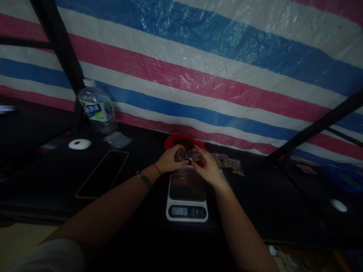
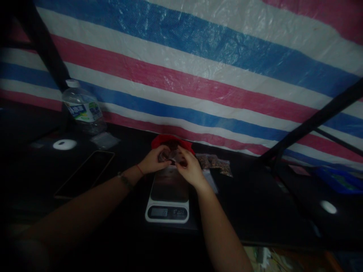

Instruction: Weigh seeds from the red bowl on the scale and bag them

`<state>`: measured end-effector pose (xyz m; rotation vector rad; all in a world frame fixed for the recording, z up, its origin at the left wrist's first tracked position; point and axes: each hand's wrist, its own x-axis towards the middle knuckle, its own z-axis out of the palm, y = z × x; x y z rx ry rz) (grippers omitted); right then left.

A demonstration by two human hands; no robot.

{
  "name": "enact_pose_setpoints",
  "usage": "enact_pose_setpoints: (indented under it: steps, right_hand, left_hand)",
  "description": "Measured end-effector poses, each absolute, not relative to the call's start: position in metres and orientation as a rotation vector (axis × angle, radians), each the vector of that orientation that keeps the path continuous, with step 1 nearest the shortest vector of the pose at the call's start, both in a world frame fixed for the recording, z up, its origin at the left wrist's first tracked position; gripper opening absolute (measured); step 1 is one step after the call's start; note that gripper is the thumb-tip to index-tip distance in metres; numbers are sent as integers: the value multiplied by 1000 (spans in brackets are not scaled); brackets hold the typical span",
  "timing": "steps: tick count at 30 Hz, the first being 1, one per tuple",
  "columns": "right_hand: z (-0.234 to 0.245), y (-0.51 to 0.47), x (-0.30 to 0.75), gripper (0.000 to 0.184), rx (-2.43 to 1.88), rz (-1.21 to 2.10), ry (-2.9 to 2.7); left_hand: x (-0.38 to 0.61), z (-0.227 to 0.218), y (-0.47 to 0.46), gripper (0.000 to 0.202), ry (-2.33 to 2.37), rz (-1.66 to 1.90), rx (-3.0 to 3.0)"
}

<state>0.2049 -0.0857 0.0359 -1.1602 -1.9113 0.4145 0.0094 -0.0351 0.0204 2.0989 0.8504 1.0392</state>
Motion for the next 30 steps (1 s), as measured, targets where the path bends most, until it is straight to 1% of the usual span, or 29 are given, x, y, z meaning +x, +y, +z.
enact_pose_setpoints:
  steps: [3, 5, 9, 13, 16, 18, 20, 23, 25, 30]
  right_hand:
    - [36, -85, 205, 72, -1172, 460, -1931]
    - [36, -84, 206, 72, -1168, 444, -1915]
    - [37, -83, 211, 56, -1203, 400, -1936]
    - [48, -87, 217, 44, -1234, 472, -2087]
    - [54, -93, 218, 37, -1220, 575, -2201]
    - [55, -95, 215, 36, -1198, 638, -2269]
    - [54, -97, 211, 38, -1171, 662, -2335]
    - [51, -98, 207, 47, -1145, 656, -2375]
    - [50, -98, 206, 50, -1133, 660, -2370]
    - [51, -99, 206, 38, -1137, 683, -2340]
  left_hand:
    - [10, 17, -33, 38, 846, 1077, 2052]
    - [10, 14, -31, 37, 861, 1129, 2006]
    - [11, 7, -20, 33, 895, 1402, 1728]
    - [10, 2, -6, 39, 938, 1633, 1319]
    - [9, 0, -2, 45, 964, 1643, 1255]
    - [9, -1, -1, 48, 950, 1629, 1266]
    - [9, -1, -2, 48, 926, 1616, 1275]
    - [10, 0, -3, 47, 895, 1617, 1253]
    - [10, 0, -3, 46, 892, 1622, 1230]
    - [10, -1, -2, 44, 912, 1615, 1224]
